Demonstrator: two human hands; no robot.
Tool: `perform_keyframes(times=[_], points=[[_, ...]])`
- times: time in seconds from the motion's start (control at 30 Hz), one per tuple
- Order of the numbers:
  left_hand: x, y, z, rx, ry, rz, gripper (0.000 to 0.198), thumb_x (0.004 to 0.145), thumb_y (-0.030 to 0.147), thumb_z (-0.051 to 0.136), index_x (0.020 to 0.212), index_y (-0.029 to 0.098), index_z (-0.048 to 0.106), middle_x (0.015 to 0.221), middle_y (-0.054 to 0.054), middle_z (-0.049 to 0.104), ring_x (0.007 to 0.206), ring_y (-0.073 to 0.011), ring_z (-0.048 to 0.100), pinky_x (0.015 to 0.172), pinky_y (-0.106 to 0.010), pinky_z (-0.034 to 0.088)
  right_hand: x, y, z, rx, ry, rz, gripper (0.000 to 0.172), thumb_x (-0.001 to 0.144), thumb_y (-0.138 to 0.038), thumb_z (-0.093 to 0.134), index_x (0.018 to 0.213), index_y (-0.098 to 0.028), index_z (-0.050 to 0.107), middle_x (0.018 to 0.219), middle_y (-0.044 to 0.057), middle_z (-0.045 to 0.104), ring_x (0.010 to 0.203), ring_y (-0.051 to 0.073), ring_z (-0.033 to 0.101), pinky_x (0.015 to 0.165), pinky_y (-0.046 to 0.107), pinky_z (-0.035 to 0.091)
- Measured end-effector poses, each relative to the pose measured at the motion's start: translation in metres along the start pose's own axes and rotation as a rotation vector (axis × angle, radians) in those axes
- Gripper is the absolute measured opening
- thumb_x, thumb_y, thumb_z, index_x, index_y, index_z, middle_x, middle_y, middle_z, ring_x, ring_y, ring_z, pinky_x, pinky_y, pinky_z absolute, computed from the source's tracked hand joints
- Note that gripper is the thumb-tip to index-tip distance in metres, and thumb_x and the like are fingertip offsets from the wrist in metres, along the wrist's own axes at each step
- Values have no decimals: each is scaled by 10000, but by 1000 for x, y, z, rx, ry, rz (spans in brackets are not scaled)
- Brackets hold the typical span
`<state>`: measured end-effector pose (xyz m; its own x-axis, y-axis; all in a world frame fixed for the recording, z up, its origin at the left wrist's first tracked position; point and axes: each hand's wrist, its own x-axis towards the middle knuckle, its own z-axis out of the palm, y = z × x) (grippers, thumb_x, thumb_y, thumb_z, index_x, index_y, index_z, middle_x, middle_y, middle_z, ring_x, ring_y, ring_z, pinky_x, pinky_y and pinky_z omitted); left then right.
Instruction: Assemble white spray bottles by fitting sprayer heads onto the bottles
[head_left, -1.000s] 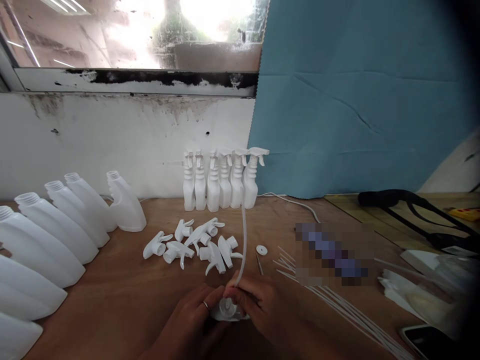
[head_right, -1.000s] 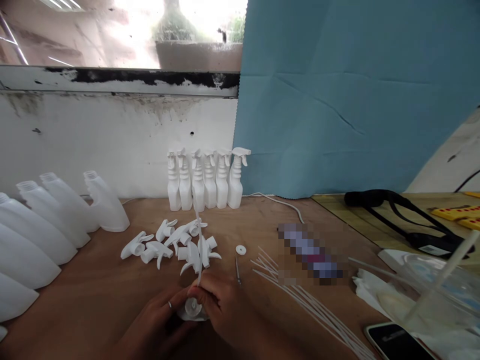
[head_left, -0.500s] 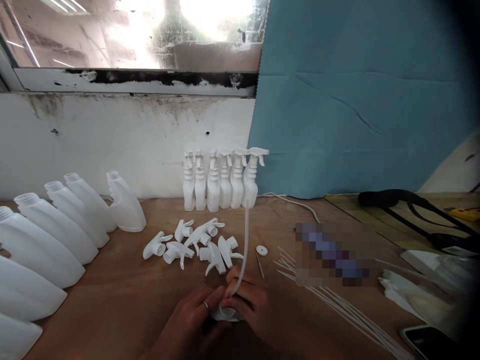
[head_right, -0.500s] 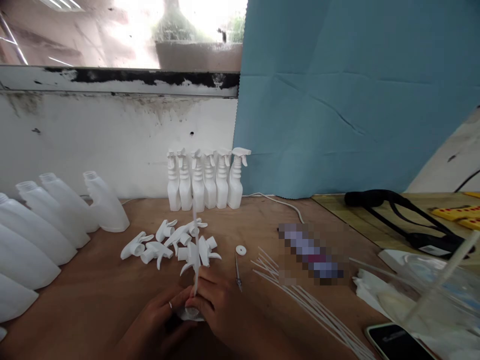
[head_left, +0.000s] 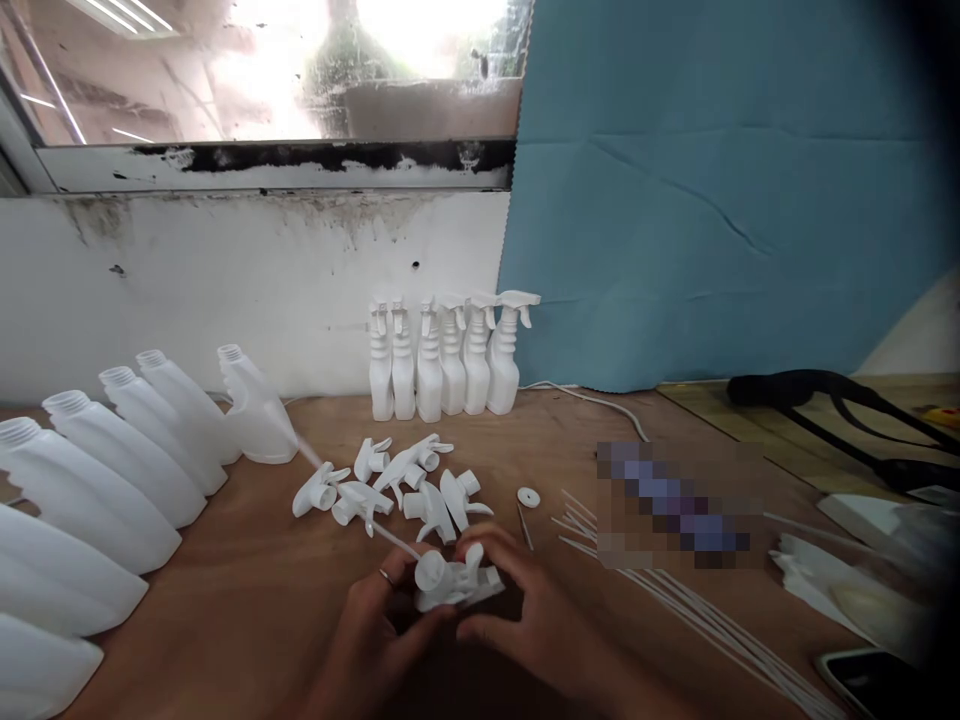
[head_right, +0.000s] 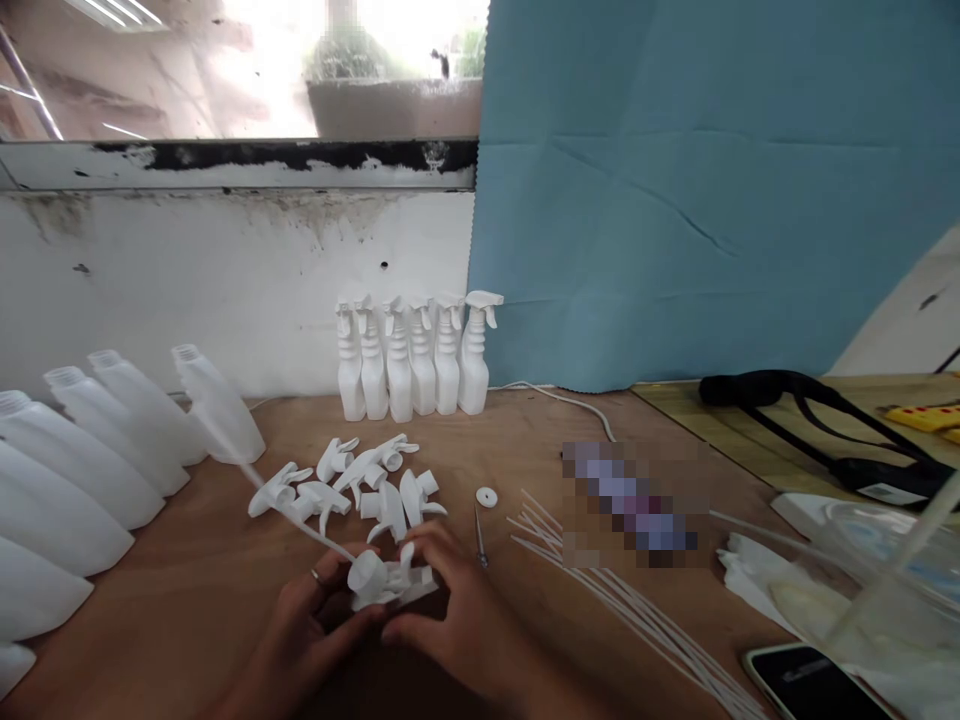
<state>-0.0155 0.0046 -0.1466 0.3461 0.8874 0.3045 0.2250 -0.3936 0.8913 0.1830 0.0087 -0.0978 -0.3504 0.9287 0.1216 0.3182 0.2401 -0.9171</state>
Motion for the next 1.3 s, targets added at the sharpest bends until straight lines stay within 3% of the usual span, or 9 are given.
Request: perform_keyframes(times=[0.07, 0.2, 0.3, 0.4, 0.57, 0.67, 0.77, 1.0, 1.3], points=[[1, 3, -3, 39, -1, 78, 356, 882, 391, 664, 1200, 290, 540, 1052, -4, 724, 895, -178, 709, 739, -227, 578, -3, 0, -3, 101, -4, 71, 188, 730, -281, 763, 827, -196, 627, 980, 39, 660, 931, 226, 624, 825, 309, 477], [21, 11, -38, 379, 32, 406, 546, 887, 389, 662, 1364, 276, 422, 1240, -76, 638, 1107, -223, 636, 930, -328, 544, -11, 9, -19, 309, 113, 171, 284, 674, -379, 799, 763, -212, 588, 998, 50, 724, 910, 251, 672, 781, 313, 523], [54, 9, -93, 729, 476, 508, 355, 909, 243, 616, 1248, 230, 509, 1212, -106, 599, 1180, -260, 561, 1022, -447, 470, -15, 20, -41, 354, 389, 191, 379, 608, -406, 855, 699, -230, 532, 854, 19, 729, 794, 231, 678, 673, 284, 534], [89, -5, -149, 906, 905, 276, 626, 817, 377, 715, 1326, 161, 420, 1381, -181, 453, 1331, -335, 410, 1090, -513, 401, -17, 28, -64, 448, 527, 173, 360, 622, -389, 870, 766, -237, 577, 740, -9, 714, 755, 221, 692, 710, 294, 545], [117, -41, -191, 859, 1047, 60, 970, 718, 461, 780, 1430, 51, 266, 1371, -298, 424, 1295, -468, 409, 1016, -652, 396, -17, 29, -86, 645, 535, 115, 314, 727, -337, 824, 993, -258, 677, 917, 13, 770, 876, 222, 732, 913, 334, 523], [117, -50, -187, 857, 1029, 25, 898, 749, 416, 741, 1426, 43, 283, 1257, -296, 524, 1182, -481, 508, 895, -670, 458, -14, 26, -88, 716, 570, 56, 287, 730, -322, 822, 978, -263, 691, 962, 3, 765, 827, 218, 743, 848, 327, 560], [113, -37, -176, 918, 894, 131, 781, 761, 372, 719, 1396, 86, 368, 1311, -243, 523, 1265, -421, 468, 1035, -605, 398, -11, 24, -90, 753, 623, 43, 311, 683, -318, 851, 948, -258, 699, 950, 5, 761, 756, 222, 744, 721, 317, 592], [101, 28, -145, 1287, 252, 582, 598, 882, 264, 611, 1429, 221, 371, 1336, -121, 580, 1340, -365, 410, 1126, -610, 253, -13, 21, -102, 753, 744, 3, 306, 635, -340, 867, 870, -241, 697, 878, -12, 740, 692, 177, 713, 565, 225, 545], [99, 37, -138, 1325, 179, 605, 639, 898, 287, 621, 1467, 223, 337, 1332, -121, 588, 1304, -367, 440, 1122, -624, 250, -15, 24, -107, 711, 729, -4, 263, 704, -323, 817, 920, -238, 691, 928, 21, 718, 682, 189, 690, 569, 271, 518]])
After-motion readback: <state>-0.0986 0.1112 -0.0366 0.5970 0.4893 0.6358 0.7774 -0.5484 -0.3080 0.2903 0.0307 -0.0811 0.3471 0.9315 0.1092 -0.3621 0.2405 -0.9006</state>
